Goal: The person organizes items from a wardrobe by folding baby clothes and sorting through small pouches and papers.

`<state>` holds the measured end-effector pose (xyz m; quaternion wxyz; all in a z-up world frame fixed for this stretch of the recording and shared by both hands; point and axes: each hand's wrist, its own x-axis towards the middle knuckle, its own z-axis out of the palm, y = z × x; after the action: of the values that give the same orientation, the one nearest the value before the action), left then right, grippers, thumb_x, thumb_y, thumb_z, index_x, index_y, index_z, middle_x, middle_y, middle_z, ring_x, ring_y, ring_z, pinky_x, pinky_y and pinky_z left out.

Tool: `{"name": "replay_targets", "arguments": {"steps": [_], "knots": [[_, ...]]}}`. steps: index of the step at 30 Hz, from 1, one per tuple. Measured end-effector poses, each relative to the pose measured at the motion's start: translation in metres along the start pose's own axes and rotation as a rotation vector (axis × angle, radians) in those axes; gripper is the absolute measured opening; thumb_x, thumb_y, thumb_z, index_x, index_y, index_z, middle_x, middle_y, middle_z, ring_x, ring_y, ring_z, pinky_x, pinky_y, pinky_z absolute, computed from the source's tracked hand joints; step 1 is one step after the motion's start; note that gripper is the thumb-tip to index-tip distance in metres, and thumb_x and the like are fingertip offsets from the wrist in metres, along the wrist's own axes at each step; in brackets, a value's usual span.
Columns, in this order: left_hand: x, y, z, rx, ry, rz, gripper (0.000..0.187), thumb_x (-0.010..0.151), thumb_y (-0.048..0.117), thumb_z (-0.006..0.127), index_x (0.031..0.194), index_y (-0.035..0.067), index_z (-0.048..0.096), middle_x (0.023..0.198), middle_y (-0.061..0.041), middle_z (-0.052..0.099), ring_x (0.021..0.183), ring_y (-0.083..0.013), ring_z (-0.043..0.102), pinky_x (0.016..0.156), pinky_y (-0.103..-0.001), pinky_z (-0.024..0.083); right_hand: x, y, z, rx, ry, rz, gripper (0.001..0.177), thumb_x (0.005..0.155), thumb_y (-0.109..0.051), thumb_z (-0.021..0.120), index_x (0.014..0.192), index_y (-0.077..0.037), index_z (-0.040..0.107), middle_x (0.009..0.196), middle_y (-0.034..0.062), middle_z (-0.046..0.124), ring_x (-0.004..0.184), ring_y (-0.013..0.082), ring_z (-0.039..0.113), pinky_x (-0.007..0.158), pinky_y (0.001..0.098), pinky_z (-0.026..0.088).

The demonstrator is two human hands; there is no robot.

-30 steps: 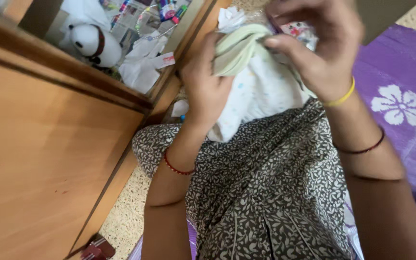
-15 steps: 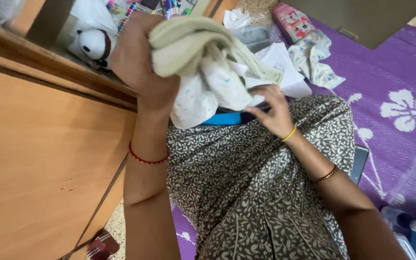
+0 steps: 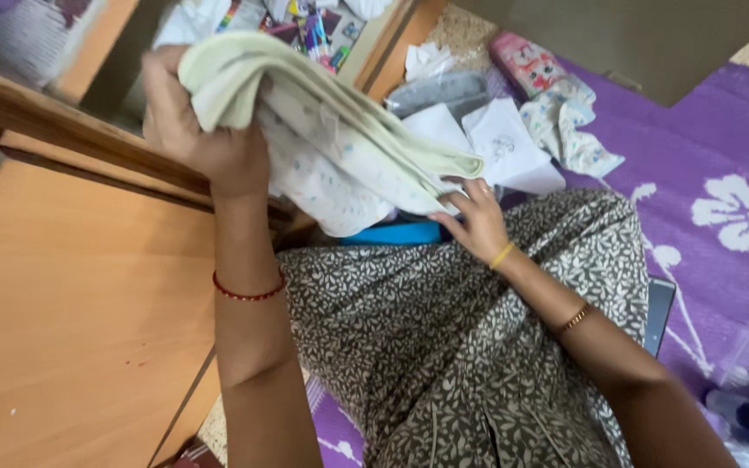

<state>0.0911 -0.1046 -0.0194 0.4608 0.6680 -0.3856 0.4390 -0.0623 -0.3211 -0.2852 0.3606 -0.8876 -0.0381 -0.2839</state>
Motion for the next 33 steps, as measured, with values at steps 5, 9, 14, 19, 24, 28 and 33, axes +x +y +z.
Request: {"name": "replay_targets", "arguments": {"steps": [5, 9, 14, 19, 24, 28, 33], "knots": [[0.006, -0.011, -0.017, 0.066, -0.011, 0.037, 0.033, 0.096, 0.013, 0.093, 0.101, -0.002, 0.064, 0.092, -0.010, 0.067, 0.079, -0.0203, 0.067, 0.070, -0.029, 0.053, -0.014, 0.016, -0.015, 0.025, 0.190, -0.016, 0.029, 0.085, -0.024, 0.086, 0.085, -0.006, 0.063, 0.124, 0.0099, 0.068, 0.099, 0.0274, 0.069, 0.084, 0.0396, 0.054], [0.005, -0.008, -0.016, 0.026, -0.009, 0.041, 0.031, 0.096, 0.010, 0.091, 0.099, -0.002, 0.063, 0.089, -0.010, 0.067, 0.076, -0.0200, 0.065, 0.068, -0.029, 0.052, -0.015, 0.008, -0.012, -0.046, 0.174, -0.127, 0.023, 0.081, -0.016, 0.084, 0.089, -0.002, 0.068, 0.125, 0.0156, 0.068, 0.083, 0.0247, 0.070, 0.071, 0.0352, 0.056], [0.004, -0.006, -0.020, 0.015, -0.001, 0.002, 0.033, 0.095, 0.011, 0.092, 0.100, -0.003, 0.063, 0.090, -0.010, 0.066, 0.075, -0.0195, 0.065, 0.069, -0.029, 0.052, -0.046, -0.008, 0.017, 0.147, 0.141, -0.210, 0.016, 0.083, -0.005, 0.078, 0.091, -0.002, 0.065, 0.121, 0.0141, 0.069, 0.088, 0.0227, 0.073, 0.074, 0.0298, 0.058], [0.008, -0.007, -0.019, 0.082, -0.020, 0.050, 0.033, 0.094, 0.011, 0.094, 0.099, -0.002, 0.064, 0.090, -0.010, 0.068, 0.075, -0.0205, 0.066, 0.069, -0.029, 0.052, -0.055, -0.003, 0.046, 0.893, 0.056, 0.408, 0.039, 0.087, 0.003, 0.078, 0.116, -0.006, 0.053, 0.097, 0.0092, 0.064, 0.081, 0.0078, 0.062, 0.068, 0.0220, 0.051], [0.007, 0.001, -0.020, 0.060, -0.010, 0.047, 0.035, 0.093, 0.011, 0.095, 0.099, -0.003, 0.063, 0.090, -0.011, 0.067, 0.079, -0.0217, 0.065, 0.069, -0.028, 0.052, -0.039, -0.023, 0.020, 0.473, -0.036, 0.255, 0.043, 0.087, 0.000, 0.077, 0.125, -0.002, 0.058, 0.089, 0.0086, 0.072, 0.072, 0.0134, 0.069, 0.064, 0.0237, 0.054], [0.006, 0.002, -0.024, 0.081, 0.004, 0.057, 0.032, 0.093, 0.009, 0.094, 0.099, -0.003, 0.064, 0.090, -0.010, 0.068, 0.075, -0.0197, 0.065, 0.069, -0.027, 0.052, -0.034, -0.044, 0.007, 0.377, 0.043, 0.080, 0.035, 0.088, 0.002, 0.074, 0.121, -0.001, 0.063, 0.108, 0.0134, 0.072, 0.084, 0.0180, 0.072, 0.070, 0.0238, 0.057], [0.005, -0.002, -0.027, -0.013, 0.023, -0.040, 0.032, 0.100, 0.011, 0.091, 0.102, -0.004, 0.063, 0.093, -0.008, 0.066, 0.078, -0.0163, 0.064, 0.072, -0.026, 0.054, -0.040, -0.042, 0.003, 0.350, 0.086, 0.108, 0.034, 0.082, 0.006, 0.071, 0.115, 0.001, 0.066, 0.103, 0.0142, 0.064, 0.092, 0.0233, 0.065, 0.081, 0.0300, 0.053]]}}
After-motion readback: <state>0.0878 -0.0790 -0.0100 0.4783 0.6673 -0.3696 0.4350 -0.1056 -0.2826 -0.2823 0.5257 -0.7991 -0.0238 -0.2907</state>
